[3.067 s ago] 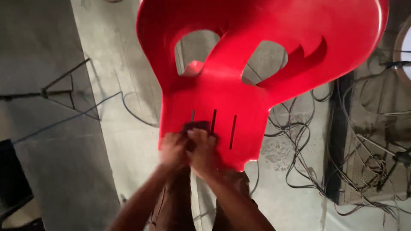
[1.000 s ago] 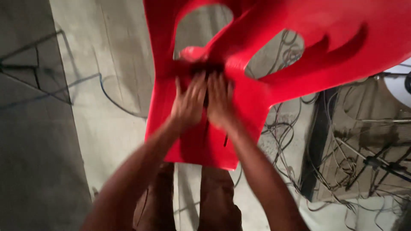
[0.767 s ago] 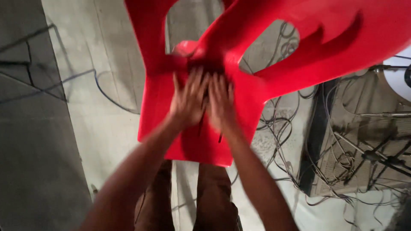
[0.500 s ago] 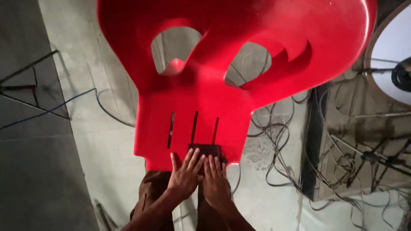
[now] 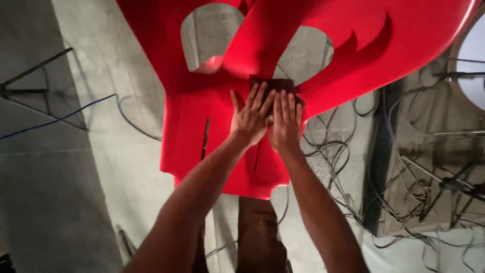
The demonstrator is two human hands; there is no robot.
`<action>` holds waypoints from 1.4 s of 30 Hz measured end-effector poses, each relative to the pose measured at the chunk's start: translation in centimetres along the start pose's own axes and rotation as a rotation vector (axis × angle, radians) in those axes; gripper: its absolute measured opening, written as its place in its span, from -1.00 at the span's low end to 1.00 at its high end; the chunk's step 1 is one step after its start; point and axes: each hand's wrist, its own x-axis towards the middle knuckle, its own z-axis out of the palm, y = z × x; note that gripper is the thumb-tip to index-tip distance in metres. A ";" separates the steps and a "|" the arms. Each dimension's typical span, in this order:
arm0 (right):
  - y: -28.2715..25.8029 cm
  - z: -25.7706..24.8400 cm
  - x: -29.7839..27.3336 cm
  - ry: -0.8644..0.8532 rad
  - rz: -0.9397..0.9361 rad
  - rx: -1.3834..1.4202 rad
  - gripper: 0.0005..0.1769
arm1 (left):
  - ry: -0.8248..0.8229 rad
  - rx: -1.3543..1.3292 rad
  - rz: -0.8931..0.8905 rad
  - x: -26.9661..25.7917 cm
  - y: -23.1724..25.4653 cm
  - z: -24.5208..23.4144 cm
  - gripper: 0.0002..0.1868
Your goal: Cleaning plastic chairs by wiping them down with a wet cloth.
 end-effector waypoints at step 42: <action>10.2 7.1 -14.4 0.306 0.900 1.666 -0.34 | 0.475 -0.293 -0.474 -13.3 -12.1 -0.5 -0.16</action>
